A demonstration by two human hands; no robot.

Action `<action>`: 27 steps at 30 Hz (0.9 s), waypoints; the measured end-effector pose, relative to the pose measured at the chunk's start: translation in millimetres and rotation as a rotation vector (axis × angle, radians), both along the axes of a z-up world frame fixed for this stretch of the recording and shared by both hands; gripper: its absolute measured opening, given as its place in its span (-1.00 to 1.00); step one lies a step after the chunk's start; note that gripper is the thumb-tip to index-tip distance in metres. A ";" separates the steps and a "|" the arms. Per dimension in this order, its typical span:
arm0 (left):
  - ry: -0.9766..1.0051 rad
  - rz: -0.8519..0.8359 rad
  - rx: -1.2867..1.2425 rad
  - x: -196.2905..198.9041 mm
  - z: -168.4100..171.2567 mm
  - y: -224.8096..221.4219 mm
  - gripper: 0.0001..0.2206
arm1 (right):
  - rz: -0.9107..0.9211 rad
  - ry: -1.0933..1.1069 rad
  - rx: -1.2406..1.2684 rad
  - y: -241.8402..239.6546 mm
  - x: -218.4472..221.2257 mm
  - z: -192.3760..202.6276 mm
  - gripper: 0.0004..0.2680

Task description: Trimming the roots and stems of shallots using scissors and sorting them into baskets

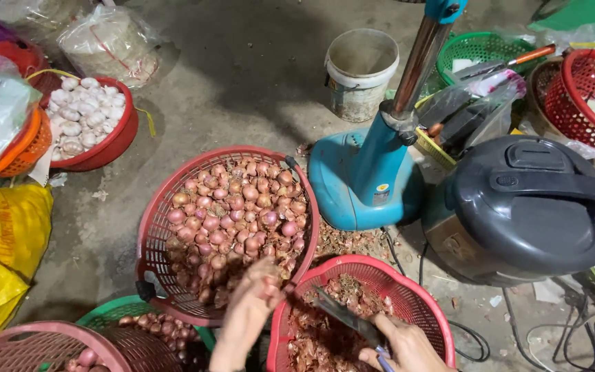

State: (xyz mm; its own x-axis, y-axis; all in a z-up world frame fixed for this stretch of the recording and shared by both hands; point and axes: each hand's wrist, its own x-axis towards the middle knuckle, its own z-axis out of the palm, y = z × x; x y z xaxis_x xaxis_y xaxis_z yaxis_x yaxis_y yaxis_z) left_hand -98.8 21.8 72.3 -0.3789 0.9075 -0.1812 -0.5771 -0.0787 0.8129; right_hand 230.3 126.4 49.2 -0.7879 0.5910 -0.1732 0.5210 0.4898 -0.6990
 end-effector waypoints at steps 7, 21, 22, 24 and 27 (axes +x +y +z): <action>0.133 -0.292 -0.415 53.5 30.7 -25.9 -0.39 | 0.123 0.071 0.226 -1.8 -10.0 16.1 -0.50; 0.342 -0.345 -0.287 68.3 -29.2 -44.0 -0.57 | 0.177 0.075 0.250 -6.7 -11.1 31.0 -0.48; 0.239 -0.339 -0.286 66.7 -31.9 -44.3 -0.51 | 0.183 0.057 0.257 -6.8 -9.7 28.6 -0.46; 0.137 -0.335 -0.285 65.2 -47.1 -48.9 -0.44 | 0.187 0.038 0.263 -6.1 -9.5 29.2 -0.44; 0.320 -0.362 -0.340 68.4 -57.4 -52.0 -0.46 | 0.195 0.104 0.247 -4.3 -11.0 36.5 -0.50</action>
